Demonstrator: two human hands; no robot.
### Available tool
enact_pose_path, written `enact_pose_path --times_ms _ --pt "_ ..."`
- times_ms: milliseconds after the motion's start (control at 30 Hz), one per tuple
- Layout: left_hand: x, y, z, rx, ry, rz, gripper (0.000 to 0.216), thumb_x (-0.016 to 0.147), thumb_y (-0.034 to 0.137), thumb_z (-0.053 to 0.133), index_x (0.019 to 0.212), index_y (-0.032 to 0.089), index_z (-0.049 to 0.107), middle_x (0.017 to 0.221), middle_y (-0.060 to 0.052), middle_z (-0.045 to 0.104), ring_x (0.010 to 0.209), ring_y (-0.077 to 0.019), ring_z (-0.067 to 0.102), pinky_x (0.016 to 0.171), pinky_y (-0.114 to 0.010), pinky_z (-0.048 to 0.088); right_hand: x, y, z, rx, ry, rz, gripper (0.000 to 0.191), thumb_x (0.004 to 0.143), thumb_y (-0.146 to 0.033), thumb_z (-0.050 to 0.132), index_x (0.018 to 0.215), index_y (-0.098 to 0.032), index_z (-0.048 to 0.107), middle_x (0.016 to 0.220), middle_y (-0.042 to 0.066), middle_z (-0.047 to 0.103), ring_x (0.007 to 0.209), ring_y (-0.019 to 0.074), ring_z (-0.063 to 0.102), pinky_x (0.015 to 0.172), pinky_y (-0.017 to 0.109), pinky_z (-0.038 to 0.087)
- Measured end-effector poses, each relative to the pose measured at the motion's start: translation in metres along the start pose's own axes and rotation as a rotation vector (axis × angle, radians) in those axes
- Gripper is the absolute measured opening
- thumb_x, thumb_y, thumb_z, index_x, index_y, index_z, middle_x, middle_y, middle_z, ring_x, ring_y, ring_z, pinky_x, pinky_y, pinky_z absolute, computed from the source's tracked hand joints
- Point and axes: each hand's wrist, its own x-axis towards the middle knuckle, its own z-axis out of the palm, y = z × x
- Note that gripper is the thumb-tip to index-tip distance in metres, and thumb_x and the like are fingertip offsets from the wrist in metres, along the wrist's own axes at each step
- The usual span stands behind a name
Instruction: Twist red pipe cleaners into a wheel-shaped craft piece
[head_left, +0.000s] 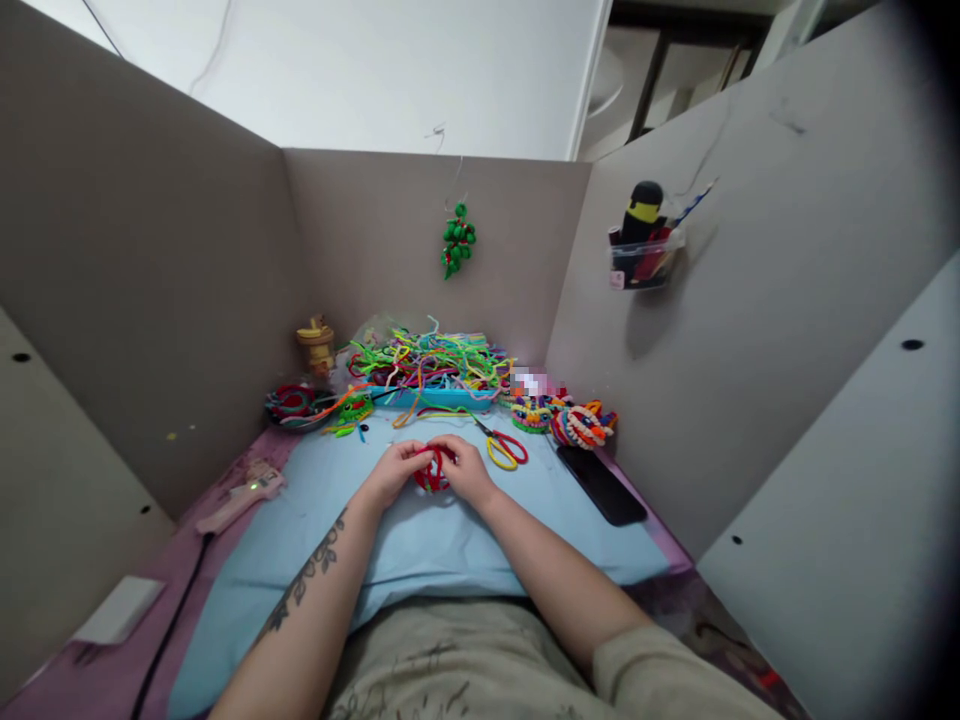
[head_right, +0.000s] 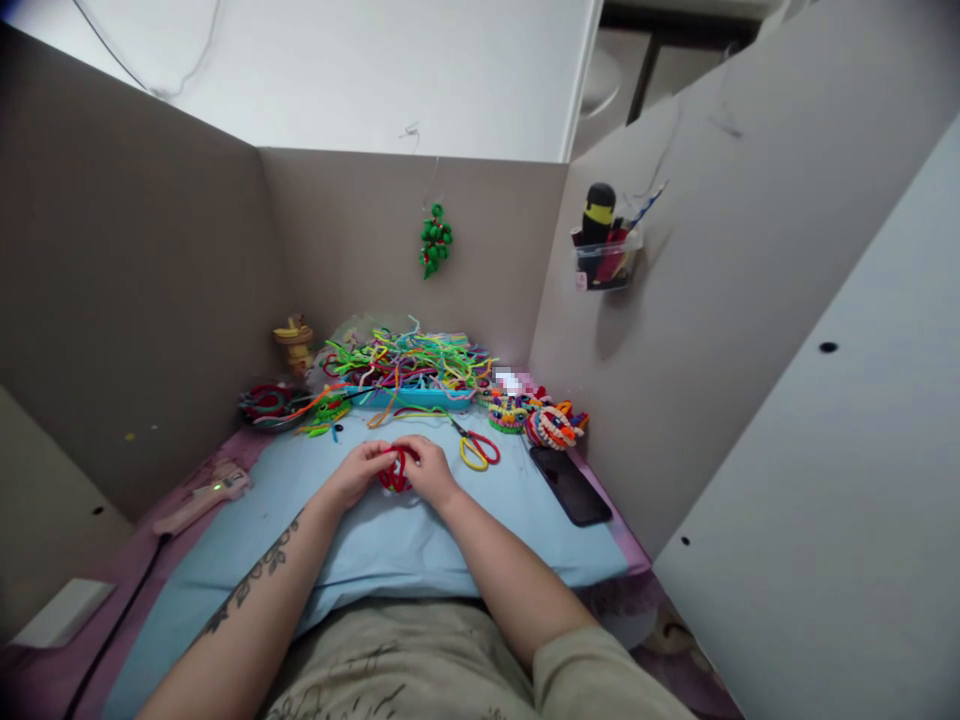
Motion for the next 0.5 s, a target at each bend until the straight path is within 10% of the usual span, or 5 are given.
enact_pose_path --times_ms 500 --pt "0.0025 -0.0045 0.0023 0.276 0.050 0.086 0.025 0.064 0.032 0.069 0.071 0.016 0.052 0.051 0.004 0.058 0.044 -0.0094 0.051 0.045 -0.020 0.037 0.0037 0.0018 -0.0033 -0.117 -0.046 0.010 0.016 0.080 -0.015 0.047 0.079 -0.019 0.063 0.078 0.002 0.063 0.078 0.0156 0.056 0.074 0.027 0.042"
